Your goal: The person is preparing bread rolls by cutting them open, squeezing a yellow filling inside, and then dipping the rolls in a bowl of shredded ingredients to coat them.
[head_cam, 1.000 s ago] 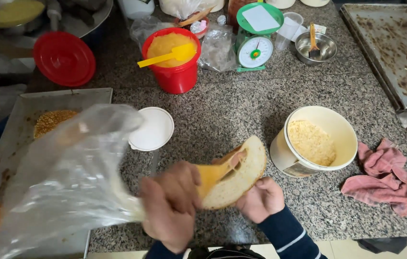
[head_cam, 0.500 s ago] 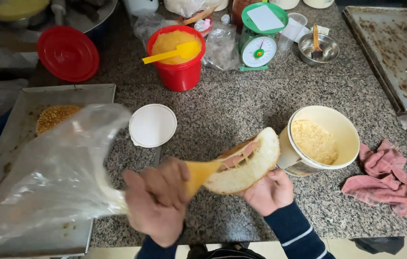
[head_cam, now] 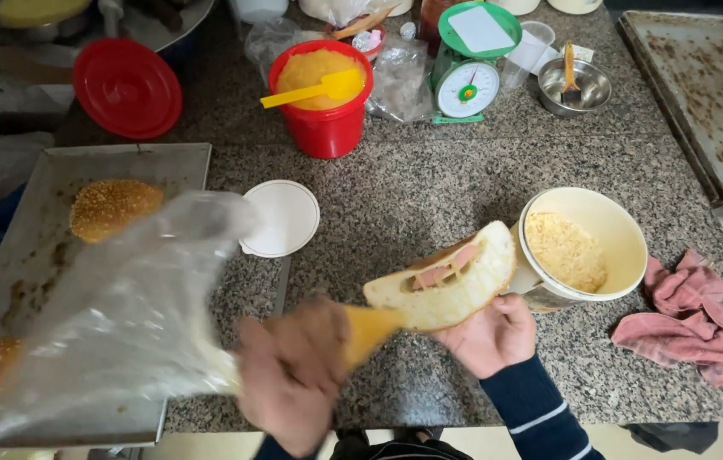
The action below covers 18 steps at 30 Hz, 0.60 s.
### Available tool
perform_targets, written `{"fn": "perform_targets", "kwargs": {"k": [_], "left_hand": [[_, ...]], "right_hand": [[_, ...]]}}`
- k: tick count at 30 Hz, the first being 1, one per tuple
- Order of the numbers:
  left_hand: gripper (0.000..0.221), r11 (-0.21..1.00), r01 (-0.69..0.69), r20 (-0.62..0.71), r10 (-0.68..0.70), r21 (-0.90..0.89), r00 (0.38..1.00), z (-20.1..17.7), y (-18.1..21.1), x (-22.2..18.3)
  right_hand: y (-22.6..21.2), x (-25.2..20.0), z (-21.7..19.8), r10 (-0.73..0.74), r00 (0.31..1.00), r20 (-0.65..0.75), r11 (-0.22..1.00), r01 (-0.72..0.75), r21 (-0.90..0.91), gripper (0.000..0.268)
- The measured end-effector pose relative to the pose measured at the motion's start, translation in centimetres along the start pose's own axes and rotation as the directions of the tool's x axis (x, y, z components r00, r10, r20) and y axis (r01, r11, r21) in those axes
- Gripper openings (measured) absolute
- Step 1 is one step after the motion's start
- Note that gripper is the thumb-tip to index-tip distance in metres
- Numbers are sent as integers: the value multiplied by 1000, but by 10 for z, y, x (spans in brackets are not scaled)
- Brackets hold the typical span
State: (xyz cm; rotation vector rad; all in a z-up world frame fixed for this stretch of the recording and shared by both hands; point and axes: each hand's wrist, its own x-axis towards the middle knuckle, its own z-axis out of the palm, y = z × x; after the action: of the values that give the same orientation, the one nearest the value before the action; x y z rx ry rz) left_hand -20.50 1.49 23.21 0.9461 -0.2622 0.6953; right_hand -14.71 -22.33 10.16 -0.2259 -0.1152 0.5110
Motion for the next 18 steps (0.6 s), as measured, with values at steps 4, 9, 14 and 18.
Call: {"fn": "perform_targets", "kwargs": {"k": [4, 9, 14, 18], "left_hand": [[62, 1000, 22, -52, -22, -10, 998, -11, 2, 21], [63, 996, 87, -101, -90, -32, 991, -17, 0, 24], [62, 985, 163, -218, -172, -57, 961, -30, 9, 55], [57, 926, 371, 13, -373, 65, 928, -94, -17, 70]], "right_hand": [[-1, 3, 8, 5, 1000, 23, 1000, -5, 7, 90], [-2, 3, -4, -33, 999, -35, 999, 32, -17, 85], [-4, 0, -17, -28, 996, -80, 999, 25, -36, 82], [-3, -5, -6, -33, 988, -148, 999, 31, -19, 80]]}}
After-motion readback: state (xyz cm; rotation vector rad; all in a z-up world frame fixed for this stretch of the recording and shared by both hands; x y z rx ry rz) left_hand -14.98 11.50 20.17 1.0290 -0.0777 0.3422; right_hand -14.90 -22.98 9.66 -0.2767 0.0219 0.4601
